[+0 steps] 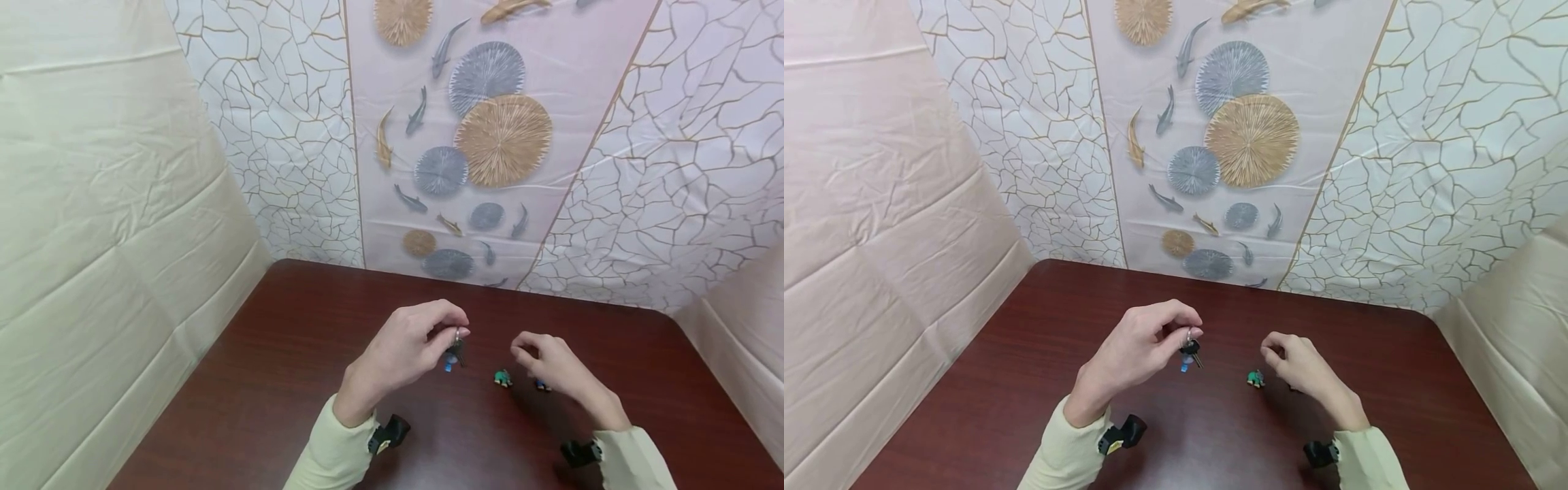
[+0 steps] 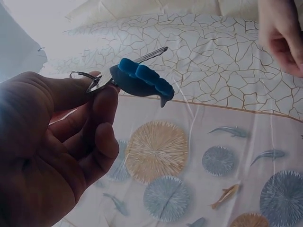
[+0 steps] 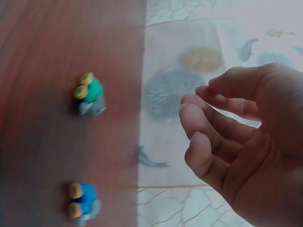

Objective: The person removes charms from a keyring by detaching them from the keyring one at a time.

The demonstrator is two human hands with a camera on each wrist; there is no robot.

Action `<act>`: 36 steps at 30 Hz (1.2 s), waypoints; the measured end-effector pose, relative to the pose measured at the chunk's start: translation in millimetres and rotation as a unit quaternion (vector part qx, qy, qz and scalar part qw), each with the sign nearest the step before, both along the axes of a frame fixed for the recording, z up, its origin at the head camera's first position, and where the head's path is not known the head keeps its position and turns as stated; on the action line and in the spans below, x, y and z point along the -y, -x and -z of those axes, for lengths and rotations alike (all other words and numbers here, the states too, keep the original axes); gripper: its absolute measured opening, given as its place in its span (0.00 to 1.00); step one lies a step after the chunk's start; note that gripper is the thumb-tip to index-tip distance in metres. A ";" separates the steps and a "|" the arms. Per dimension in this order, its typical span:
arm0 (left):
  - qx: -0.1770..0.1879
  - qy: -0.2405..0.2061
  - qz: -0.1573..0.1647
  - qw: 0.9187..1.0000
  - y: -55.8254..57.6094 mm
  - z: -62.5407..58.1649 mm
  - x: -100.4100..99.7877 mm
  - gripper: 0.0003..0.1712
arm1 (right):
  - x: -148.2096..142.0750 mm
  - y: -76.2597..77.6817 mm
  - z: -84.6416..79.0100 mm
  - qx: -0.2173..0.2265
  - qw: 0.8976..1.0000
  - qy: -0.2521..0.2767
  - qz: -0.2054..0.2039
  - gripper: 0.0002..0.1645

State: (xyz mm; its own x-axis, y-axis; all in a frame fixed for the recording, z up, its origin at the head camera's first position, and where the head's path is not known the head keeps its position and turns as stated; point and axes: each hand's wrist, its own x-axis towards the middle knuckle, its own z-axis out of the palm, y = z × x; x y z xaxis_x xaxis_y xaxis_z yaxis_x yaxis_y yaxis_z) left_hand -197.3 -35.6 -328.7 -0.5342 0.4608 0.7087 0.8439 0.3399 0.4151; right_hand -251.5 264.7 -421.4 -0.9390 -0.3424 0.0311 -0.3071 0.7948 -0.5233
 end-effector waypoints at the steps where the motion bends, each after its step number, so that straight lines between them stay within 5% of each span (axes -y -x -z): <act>1: 0.000 0.000 0.000 1.000 0.1 0.0 -0.1 0.03 | 1.5 -1.6 -3.8 -0.006 1.000 -0.001 -0.001 0.07; 14: -0.013 0.011 -0.008 1.000 1.2 -1.1 -0.8 0.02 | 30.3 -25.2 -38.1 -0.085 0.995 0.039 -0.020 0.05; 25: -0.022 0.017 -0.012 1.000 1.4 0.2 -1.6 0.02 | 60.5 -46.8 -61.5 -0.187 0.976 0.076 -0.076 0.06; 36: -0.013 0.016 -0.004 1.000 -0.6 1.7 -2.5 0.05 | 79.7 -60.6 -71.0 -0.156 0.965 0.149 -0.149 0.09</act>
